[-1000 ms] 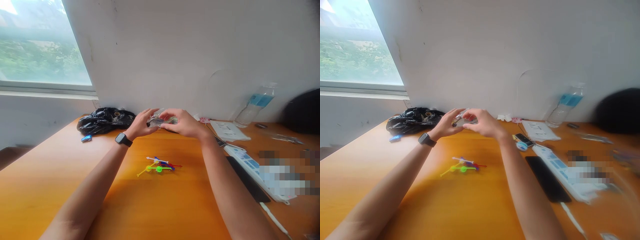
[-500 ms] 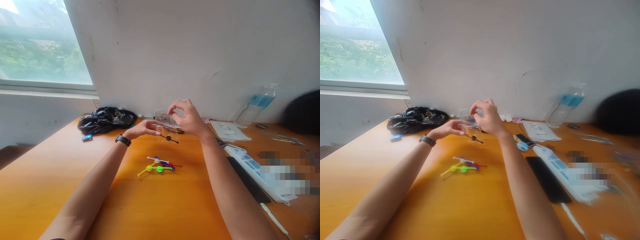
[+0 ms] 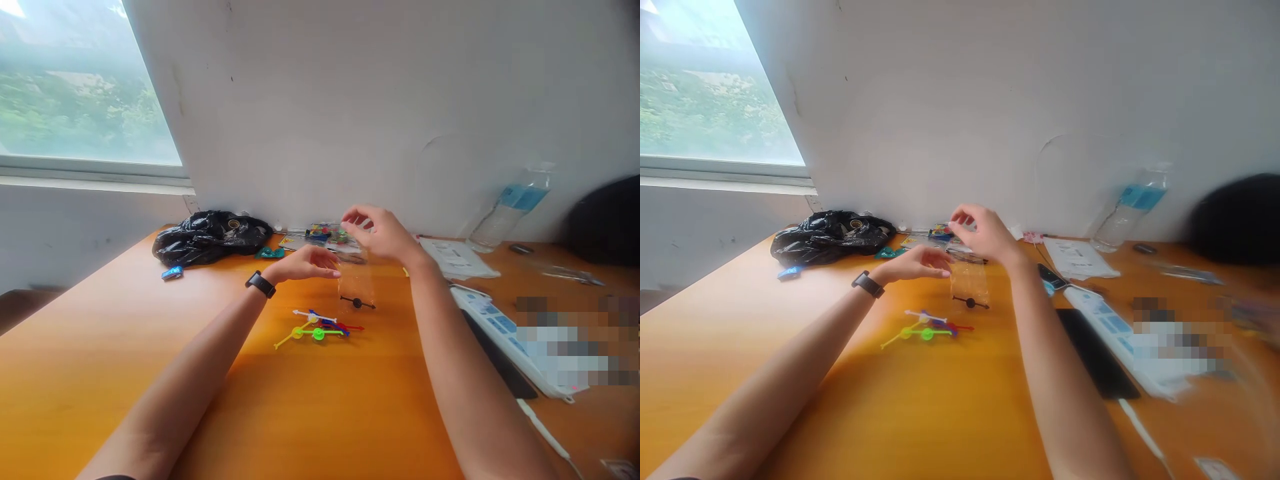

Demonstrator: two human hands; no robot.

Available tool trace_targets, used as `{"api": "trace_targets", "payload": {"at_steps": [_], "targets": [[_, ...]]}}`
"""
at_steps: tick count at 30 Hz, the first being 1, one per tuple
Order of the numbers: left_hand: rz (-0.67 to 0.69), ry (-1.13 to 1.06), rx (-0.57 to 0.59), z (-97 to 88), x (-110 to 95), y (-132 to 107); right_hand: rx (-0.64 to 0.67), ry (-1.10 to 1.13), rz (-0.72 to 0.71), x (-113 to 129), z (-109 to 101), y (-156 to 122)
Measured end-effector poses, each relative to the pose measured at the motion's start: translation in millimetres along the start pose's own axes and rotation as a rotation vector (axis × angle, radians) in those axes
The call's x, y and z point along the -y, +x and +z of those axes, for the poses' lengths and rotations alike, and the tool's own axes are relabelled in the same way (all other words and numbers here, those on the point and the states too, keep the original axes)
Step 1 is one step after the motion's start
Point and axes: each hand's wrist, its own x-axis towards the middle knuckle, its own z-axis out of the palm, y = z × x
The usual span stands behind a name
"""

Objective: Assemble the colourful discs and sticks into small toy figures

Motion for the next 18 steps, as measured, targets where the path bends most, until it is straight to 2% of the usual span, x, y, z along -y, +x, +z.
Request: {"api": "trace_targets", "payload": {"at_steps": [3, 5, 9, 13, 17, 18], "targets": [[-0.013, -0.041, -0.091, 16.4, 1.6, 7.5, 0.105, -0.021, 0.115, -29.0, -1.3, -2.3], [-0.018, -0.043, -0.098, 22.6, -0.2, 10.6, 0.167, -0.02, 0.187, -47.5, -2.5, -5.9], [0.048, 0.029, -0.171, 16.3, -10.8, 9.5, 0.309, 0.104, 0.294, -68.6, -8.9, -13.3], [0.067, 0.054, -0.257, -4.8, -23.7, 0.6, 0.352, 0.298, 0.234, -57.6, -14.8, -11.6], [0.137, 0.138, -0.244, -26.3, -32.5, -12.3, 0.153, 0.295, 0.125, -37.4, -6.7, -3.6], [0.149, 0.166, -0.237, -30.9, -33.3, -15.3, 0.156, 0.277, 0.126, -34.4, -3.1, -2.1]]}}
